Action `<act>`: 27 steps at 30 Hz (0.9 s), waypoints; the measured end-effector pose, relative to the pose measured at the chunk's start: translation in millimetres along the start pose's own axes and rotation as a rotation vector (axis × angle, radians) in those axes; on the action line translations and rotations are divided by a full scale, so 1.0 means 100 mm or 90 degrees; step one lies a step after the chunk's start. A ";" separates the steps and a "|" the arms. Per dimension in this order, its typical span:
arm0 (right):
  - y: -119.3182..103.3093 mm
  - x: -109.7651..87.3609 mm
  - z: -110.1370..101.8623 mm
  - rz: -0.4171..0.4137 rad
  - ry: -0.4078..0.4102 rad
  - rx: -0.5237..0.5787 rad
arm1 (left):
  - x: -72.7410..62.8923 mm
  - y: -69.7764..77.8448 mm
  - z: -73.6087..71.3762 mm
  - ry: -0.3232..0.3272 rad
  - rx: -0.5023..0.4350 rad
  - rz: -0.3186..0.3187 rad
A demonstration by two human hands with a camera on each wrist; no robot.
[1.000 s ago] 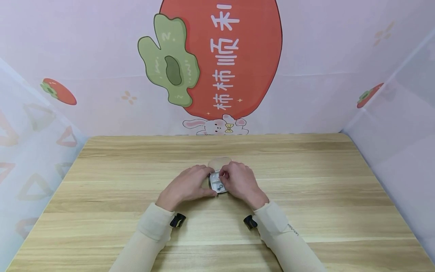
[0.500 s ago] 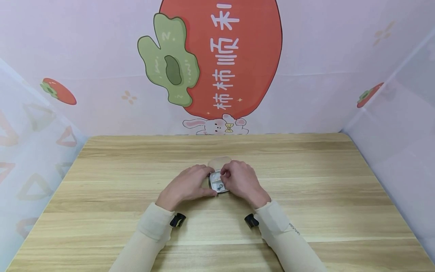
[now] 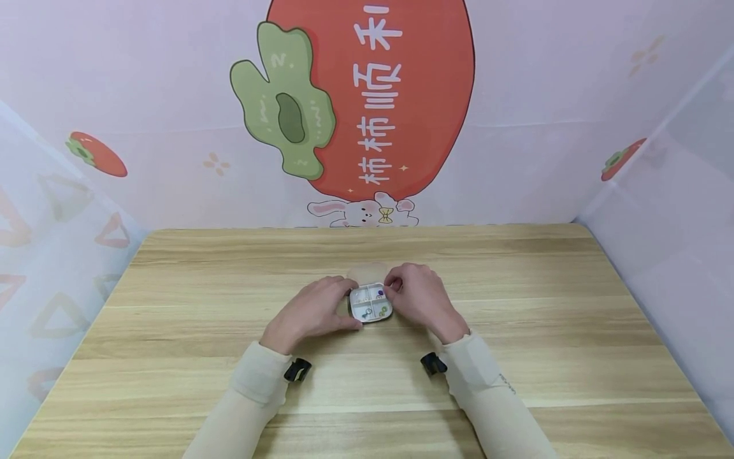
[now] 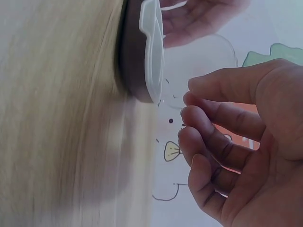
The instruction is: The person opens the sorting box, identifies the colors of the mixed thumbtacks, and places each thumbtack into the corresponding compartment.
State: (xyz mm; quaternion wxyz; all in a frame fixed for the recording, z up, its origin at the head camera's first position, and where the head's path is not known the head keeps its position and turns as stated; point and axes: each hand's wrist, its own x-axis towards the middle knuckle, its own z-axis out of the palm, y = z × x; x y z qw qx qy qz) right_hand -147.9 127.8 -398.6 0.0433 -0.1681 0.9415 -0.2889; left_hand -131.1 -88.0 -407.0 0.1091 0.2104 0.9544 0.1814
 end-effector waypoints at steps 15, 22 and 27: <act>0.12 0.02 -0.04 0.025 -0.010 0.004 | 0.00 0.00 -0.01 -0.002 0.004 -0.018; 0.13 0.03 -0.05 0.031 -0.010 0.000 | 0.01 -0.01 0.00 0.007 0.021 -0.023; 0.14 0.03 -0.05 0.033 -0.009 -0.004 | 0.01 -0.02 0.00 0.011 0.020 -0.023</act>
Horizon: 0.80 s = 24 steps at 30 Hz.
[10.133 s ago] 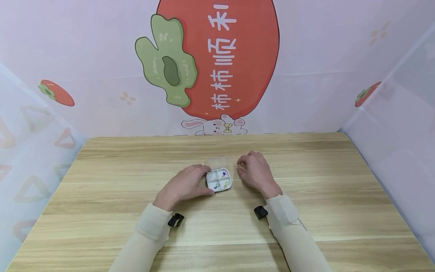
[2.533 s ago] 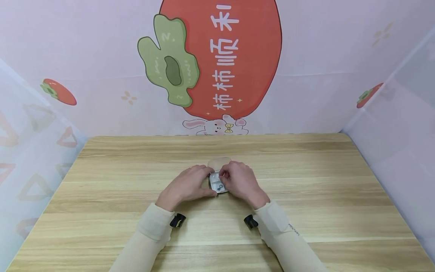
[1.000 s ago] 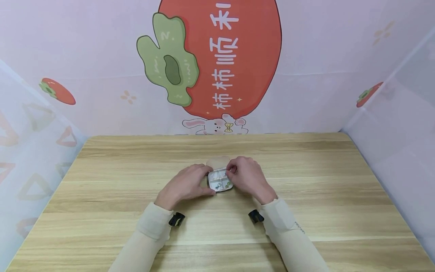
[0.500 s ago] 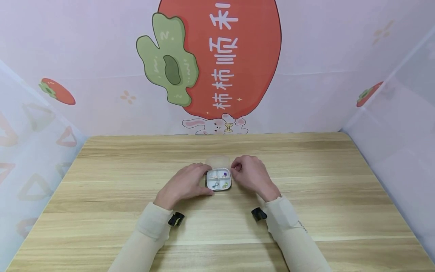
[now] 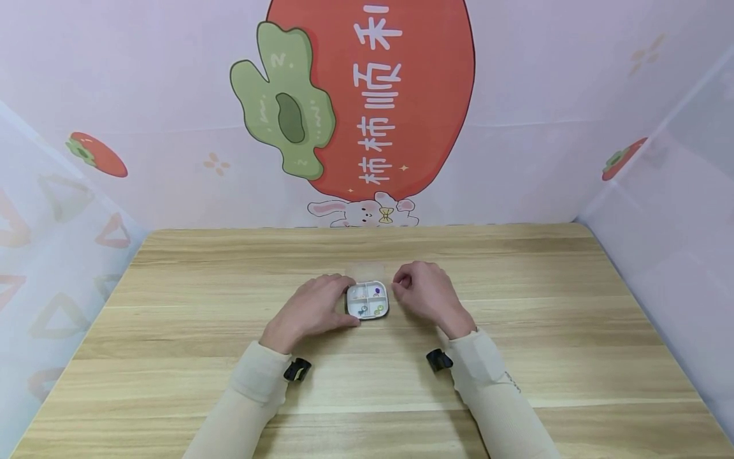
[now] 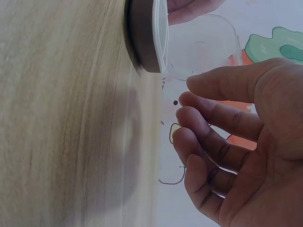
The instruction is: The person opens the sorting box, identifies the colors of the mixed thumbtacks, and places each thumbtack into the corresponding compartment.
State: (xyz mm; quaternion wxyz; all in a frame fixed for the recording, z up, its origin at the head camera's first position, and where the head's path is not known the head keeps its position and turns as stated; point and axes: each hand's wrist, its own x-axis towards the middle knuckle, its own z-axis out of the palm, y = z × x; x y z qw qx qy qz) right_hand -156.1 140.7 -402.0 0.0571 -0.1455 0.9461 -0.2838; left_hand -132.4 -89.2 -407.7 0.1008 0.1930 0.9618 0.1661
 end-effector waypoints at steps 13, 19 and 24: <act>0.02 0.01 0.01 -0.003 0.004 0.001 | 0.00 -0.03 -0.01 0.016 0.024 -0.005; 0.02 0.00 0.01 -0.003 0.005 0.001 | 0.01 -0.03 0.00 0.017 0.026 -0.007; 0.03 0.01 0.02 -0.001 0.005 -0.003 | 0.01 -0.03 0.00 0.015 0.026 -0.012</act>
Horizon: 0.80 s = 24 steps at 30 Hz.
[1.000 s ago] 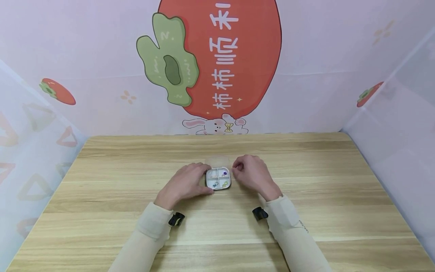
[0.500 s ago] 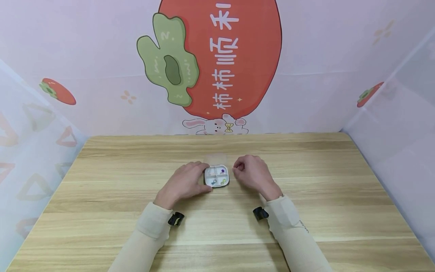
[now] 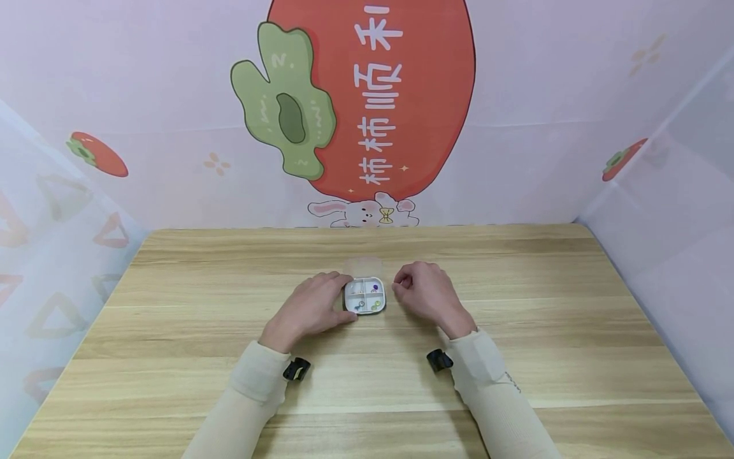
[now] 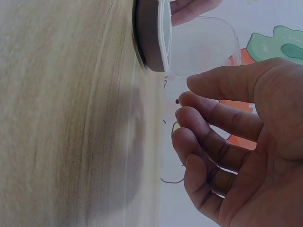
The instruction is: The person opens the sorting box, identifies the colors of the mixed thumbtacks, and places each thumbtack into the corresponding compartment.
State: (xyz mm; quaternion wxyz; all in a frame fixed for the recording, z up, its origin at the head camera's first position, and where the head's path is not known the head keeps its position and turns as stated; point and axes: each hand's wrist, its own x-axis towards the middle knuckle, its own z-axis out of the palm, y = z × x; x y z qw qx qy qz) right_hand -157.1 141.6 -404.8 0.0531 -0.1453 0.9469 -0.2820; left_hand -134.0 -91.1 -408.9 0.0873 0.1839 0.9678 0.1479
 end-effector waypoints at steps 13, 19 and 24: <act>0.02 0.01 0.01 -0.001 0.000 0.005 | -0.04 -0.05 -0.07 0.020 -0.010 0.007; 0.02 0.01 0.01 0.014 0.001 0.019 | -0.04 -0.09 -0.08 0.031 -0.018 -0.012; 0.01 0.01 0.00 0.025 0.002 0.050 | -0.04 -0.08 -0.06 0.027 -0.019 -0.035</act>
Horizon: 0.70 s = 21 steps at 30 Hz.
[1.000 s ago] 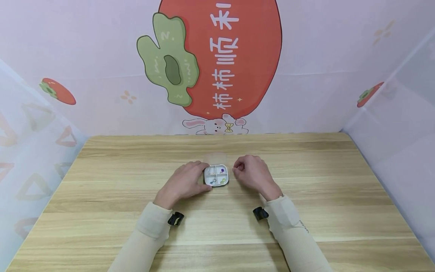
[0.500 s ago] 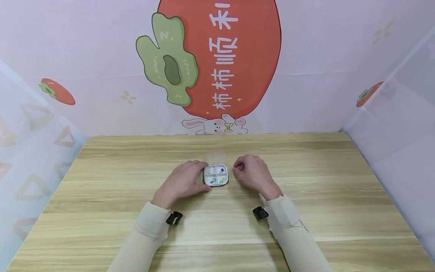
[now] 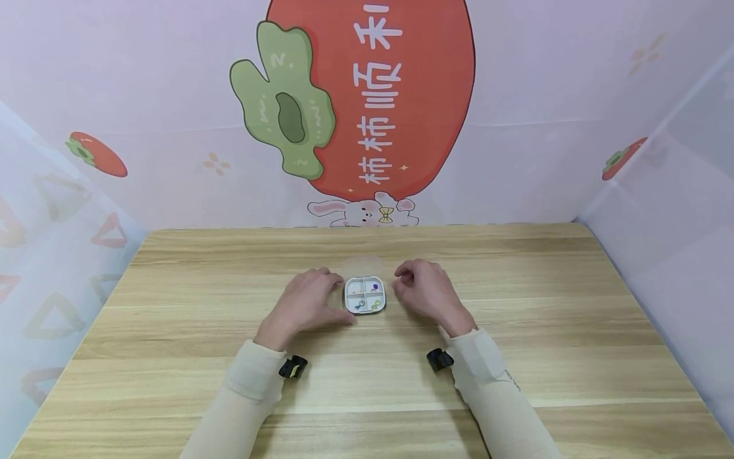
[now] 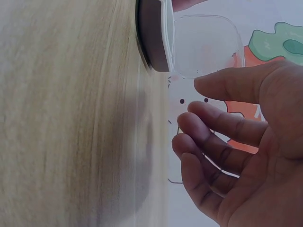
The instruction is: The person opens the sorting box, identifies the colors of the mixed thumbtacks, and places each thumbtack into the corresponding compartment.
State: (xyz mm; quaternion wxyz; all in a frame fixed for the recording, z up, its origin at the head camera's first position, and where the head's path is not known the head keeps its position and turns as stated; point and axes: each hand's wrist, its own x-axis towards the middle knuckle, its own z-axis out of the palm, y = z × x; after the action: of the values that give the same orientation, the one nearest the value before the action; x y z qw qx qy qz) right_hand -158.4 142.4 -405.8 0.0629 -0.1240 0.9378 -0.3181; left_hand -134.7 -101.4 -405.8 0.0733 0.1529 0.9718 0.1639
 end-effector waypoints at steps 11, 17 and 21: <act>0.05 0.04 0.05 -0.046 -0.018 0.136 | 0.03 0.03 0.06 -0.003 0.021 -0.010; 0.03 0.04 0.09 -0.054 -0.060 0.229 | 0.03 0.03 0.06 -0.001 0.021 -0.011; 0.00 0.03 0.13 -0.065 -0.076 0.252 | 0.03 0.03 0.07 0.000 0.021 -0.007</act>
State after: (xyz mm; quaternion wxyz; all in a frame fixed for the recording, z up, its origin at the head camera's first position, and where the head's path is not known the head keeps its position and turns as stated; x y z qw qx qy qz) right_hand -159.0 133.6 -416.0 0.1253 -0.1756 0.8443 -0.4906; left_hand -135.6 -95.7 -411.3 0.0716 0.1485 0.9752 0.1478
